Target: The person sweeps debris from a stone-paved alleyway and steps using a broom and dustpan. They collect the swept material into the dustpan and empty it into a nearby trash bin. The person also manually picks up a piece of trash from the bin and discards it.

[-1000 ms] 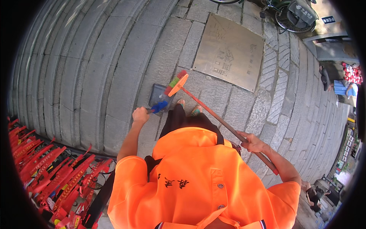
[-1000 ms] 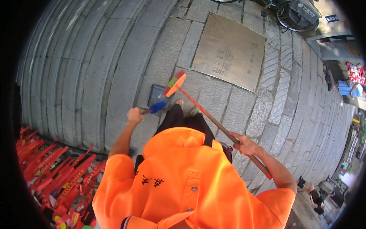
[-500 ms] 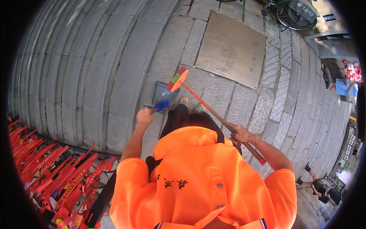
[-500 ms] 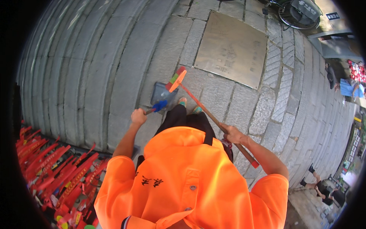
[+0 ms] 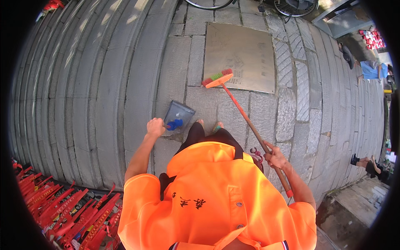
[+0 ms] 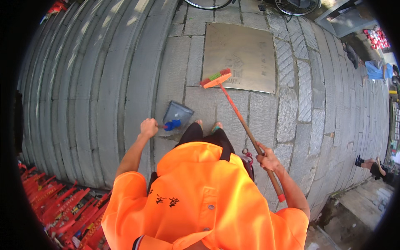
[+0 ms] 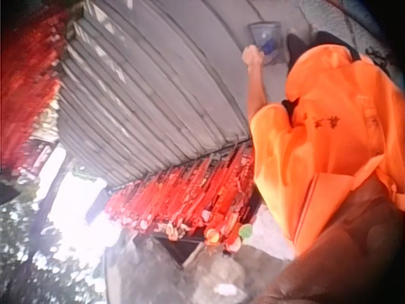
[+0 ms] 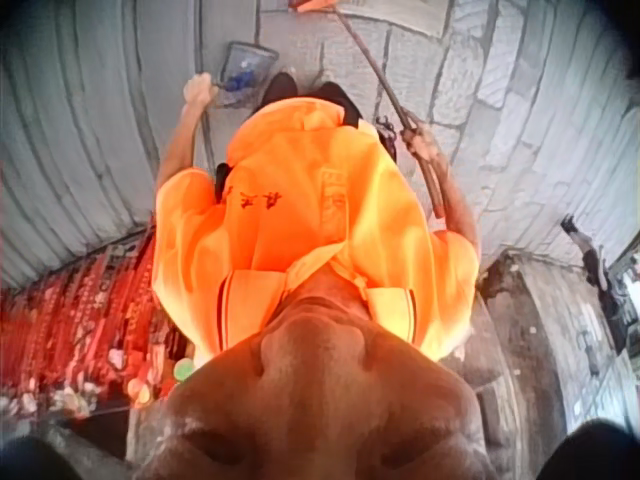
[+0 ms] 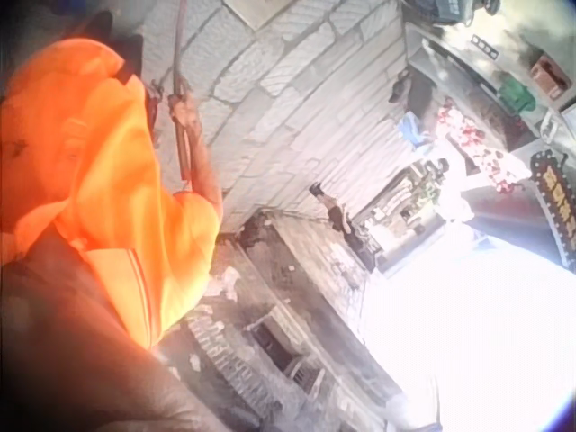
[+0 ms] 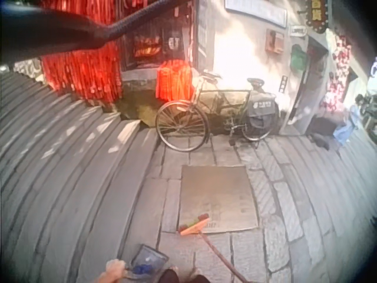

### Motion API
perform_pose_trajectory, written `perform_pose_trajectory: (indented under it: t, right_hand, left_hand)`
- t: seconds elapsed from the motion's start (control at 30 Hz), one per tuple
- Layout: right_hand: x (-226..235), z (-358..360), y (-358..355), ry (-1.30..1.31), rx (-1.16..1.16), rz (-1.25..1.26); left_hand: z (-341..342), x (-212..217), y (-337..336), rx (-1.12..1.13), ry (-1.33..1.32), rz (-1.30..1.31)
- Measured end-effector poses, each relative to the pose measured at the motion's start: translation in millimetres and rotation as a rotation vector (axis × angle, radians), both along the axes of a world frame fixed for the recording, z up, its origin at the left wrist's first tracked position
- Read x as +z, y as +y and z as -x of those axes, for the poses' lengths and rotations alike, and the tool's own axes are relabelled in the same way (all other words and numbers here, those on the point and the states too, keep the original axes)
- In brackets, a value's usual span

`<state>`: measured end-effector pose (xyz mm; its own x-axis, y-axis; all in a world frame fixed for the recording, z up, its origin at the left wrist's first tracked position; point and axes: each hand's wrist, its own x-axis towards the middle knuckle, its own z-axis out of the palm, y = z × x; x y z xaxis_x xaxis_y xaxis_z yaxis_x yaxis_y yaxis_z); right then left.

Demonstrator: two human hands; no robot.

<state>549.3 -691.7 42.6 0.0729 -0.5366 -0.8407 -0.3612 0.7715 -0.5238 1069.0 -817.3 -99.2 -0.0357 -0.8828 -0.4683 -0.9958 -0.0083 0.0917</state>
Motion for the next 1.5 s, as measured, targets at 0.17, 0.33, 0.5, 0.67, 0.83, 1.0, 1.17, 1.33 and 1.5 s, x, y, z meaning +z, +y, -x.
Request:
perform_pose_trajectory:
  t: [0.17,0.33,0.5,0.67,0.83,1.0,1.17,1.33,1.5]
  right_hand:
    - [-7,0,4,0.043,-0.157,0.073]
    - [-36,-19,-3,0.061,-0.18,0.153]
    - [-119,-71,14,0.324,0.292,0.519]
    - [-23,-112,19,-0.172,-0.21,-0.116]
    - [19,-159,27,-0.166,-0.617,-0.154]
    - [3,-167,23,0.006,-0.617,-0.001]
    - [-14,-189,-9,0.245,-0.265,0.076]
    - [-32,-215,-2,-0.127,-0.335,-0.082]
    - [12,-220,30,-0.209,-0.438,-0.082]
  left_hand:
    - [14,12,-52,-0.146,-0.058,0.018]
    - [35,17,-107,-0.319,-0.095,0.001]
    - [57,0,-168,-0.485,-0.115,-0.019]
    - [57,-15,-200,-0.463,-0.069,-0.026]
    - [36,-10,-220,-0.47,-0.055,-0.083]
    - [35,-4,-231,-0.558,-0.048,-0.151]
    - [45,-5,-231,-0.644,-0.004,-0.095]
    - [54,-8,-237,-0.676,0.029,-0.064]
    - [39,-5,-237,-0.611,0.024,-0.138]
